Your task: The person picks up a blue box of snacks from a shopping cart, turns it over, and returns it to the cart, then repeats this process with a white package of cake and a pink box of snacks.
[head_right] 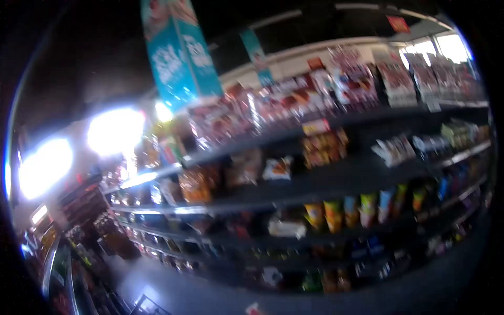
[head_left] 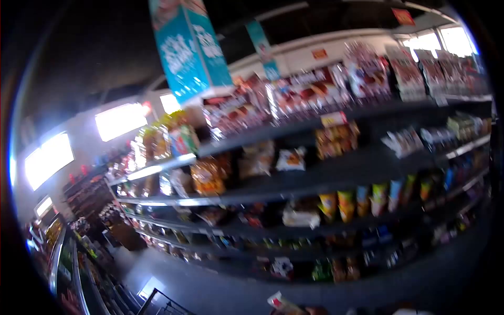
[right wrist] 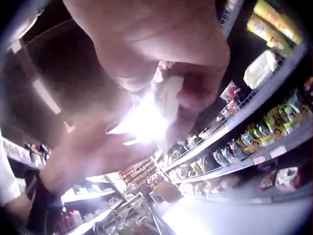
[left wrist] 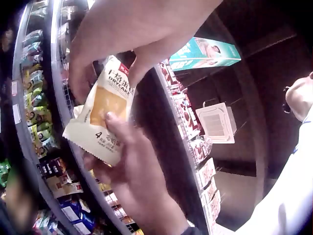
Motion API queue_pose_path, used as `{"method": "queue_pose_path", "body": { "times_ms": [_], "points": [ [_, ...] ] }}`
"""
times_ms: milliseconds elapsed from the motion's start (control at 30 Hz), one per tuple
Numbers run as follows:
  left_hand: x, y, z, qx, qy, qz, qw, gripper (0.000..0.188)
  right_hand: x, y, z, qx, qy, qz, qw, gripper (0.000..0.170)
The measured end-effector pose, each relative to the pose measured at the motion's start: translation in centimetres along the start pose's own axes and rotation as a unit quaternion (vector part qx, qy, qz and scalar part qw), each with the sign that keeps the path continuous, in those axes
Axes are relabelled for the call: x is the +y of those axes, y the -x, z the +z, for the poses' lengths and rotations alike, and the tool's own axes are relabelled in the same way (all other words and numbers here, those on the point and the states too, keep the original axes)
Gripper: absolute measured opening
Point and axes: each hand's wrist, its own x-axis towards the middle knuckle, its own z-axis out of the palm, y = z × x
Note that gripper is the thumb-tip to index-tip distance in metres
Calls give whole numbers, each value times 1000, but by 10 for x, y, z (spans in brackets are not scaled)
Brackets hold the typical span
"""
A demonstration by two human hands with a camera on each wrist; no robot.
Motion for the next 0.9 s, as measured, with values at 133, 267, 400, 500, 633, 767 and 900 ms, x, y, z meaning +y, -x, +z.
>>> {"method": "queue_pose_path", "body": {
  "times_ms": [133,267,400,500,633,767,900],
  "points": [
    [-21,-3,2,-2,-130,-70,989,57,22,0,15,132,284,-334,889,38],
    [0,-3,21,16,-114,-24,993,29,22,6,14,85,169,-193,963,47],
    [6,-5,34,36,-68,-72,994,30,34,-5,-4,43,-29,-146,988,44],
    [-13,-12,39,36,-76,7,996,52,40,-7,-16,-45,-140,-61,987,40],
    [-20,-20,72,25,-84,32,996,56,21,-1,-28,91,182,-149,968,38],
    [-40,-28,71,18,-183,14,983,42,25,-9,-54,59,176,-210,960,39],
    [-82,-46,93,42,-149,-71,985,41,72,-38,-92,-21,-17,-116,993,67]
  ]
}}
